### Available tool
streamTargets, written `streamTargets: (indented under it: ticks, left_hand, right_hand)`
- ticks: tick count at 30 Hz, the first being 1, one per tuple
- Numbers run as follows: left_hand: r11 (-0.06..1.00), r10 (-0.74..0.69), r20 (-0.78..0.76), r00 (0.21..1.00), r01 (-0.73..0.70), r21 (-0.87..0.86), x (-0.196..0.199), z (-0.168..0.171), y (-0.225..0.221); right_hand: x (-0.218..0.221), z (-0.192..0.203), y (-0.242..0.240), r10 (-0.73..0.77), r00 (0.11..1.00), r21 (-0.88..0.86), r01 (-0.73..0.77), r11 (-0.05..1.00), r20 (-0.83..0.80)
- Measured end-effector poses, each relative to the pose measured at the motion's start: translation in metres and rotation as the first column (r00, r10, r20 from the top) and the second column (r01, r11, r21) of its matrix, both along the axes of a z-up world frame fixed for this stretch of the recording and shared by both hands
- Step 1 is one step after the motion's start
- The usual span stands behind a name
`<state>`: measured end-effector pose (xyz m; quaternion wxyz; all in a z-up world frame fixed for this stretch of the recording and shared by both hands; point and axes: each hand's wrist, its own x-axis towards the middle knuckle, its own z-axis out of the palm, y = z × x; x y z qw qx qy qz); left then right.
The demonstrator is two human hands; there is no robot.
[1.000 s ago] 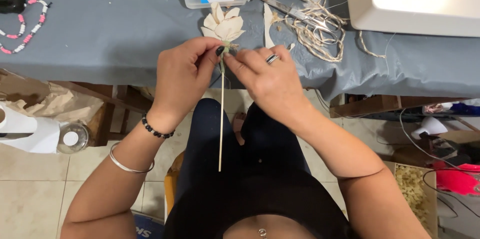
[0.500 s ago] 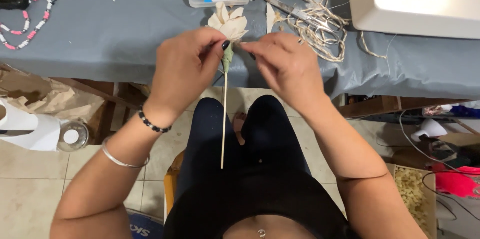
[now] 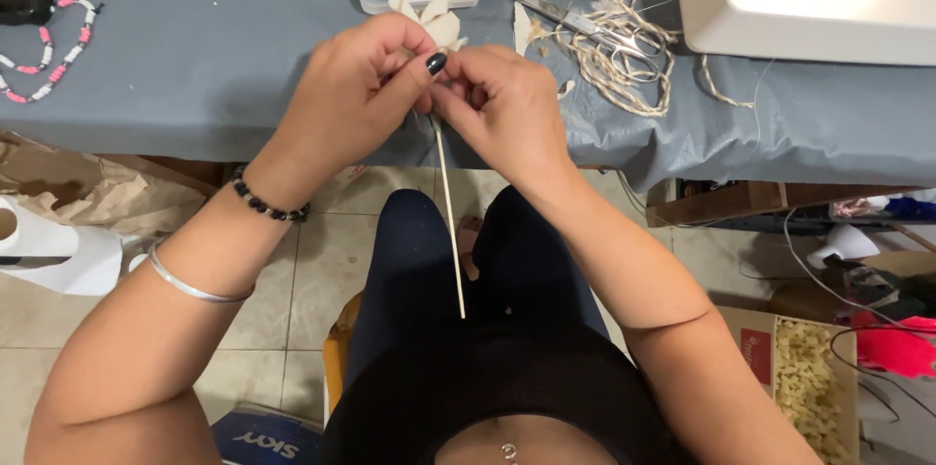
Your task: Assembling and finishing a decorative flower using fabric, twine, and glue.
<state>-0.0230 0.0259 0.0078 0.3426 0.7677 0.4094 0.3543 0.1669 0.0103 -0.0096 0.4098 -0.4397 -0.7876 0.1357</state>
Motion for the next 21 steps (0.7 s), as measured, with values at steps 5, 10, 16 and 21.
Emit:
streamTargets:
  ticks: [5, 10, 16, 21]
  left_hand:
    - [0.994, 0.068, -0.046, 0.997, -0.064, 0.093, -0.012, 0.0, 0.0]
    - [0.995, 0.079, -0.029, 0.996, -0.081, -0.054, -0.016, 0.01, -0.004]
    - [0.99, 0.04, -0.014, 0.999, -0.042, -0.133, -0.015, 0.006, -0.011]
    - [0.974, 0.06, 0.067, 0.996, -0.044, -0.222, -0.008, -0.001, -0.022]
  right_hand:
    - [0.002, 0.009, -0.006, 0.026, 0.998, -0.022, -0.028, 0.999, -0.062]
    - [0.007, 0.016, -0.007, 0.062, 0.997, -0.044, -0.064, 0.997, -0.038]
    - [0.016, 0.013, -0.009, 0.132, 0.991, -0.071, -0.131, 0.989, -0.003]
    - [0.014, 0.002, -0.016, 0.105, 0.994, -0.13, -0.103, 0.986, 0.007]
